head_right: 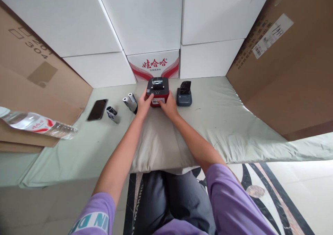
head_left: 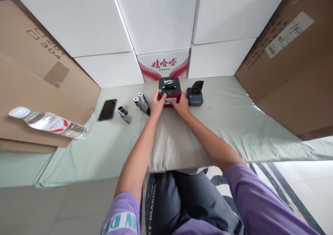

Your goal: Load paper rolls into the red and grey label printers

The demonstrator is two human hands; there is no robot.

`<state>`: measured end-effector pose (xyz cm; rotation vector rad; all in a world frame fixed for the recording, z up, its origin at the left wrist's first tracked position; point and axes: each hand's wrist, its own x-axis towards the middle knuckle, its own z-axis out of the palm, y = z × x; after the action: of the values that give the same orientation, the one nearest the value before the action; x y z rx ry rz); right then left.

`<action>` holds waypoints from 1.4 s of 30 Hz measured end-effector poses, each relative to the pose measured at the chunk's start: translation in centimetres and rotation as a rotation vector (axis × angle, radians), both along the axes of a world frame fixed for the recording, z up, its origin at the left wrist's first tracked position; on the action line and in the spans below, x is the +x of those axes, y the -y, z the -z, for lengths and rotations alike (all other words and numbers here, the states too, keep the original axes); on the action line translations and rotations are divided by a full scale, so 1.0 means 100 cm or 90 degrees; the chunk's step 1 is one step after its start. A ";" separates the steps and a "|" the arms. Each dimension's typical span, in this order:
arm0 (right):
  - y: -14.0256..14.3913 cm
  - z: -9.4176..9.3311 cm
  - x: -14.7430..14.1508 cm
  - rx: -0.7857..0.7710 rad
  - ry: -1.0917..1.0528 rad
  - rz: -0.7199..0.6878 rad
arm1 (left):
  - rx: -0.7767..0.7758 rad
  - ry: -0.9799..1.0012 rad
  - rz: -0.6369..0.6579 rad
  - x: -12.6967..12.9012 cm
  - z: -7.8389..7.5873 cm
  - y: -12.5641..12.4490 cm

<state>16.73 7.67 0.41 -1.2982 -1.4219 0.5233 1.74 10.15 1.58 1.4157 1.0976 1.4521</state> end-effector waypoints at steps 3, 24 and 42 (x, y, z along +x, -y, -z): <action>0.036 -0.003 0.003 0.015 0.000 -0.012 | 0.015 -0.003 -0.031 -0.003 -0.001 0.042; 0.085 -0.008 0.019 -0.019 -0.182 -0.036 | -0.110 0.071 -0.003 -0.027 -0.001 0.089; 0.049 0.033 0.016 -0.022 -0.267 -0.067 | -0.149 0.090 0.117 -0.024 0.014 0.071</action>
<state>18.37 2.75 -2.86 -1.0660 -1.1360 0.8408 -0.64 3.10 0.22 1.1970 0.9849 1.2301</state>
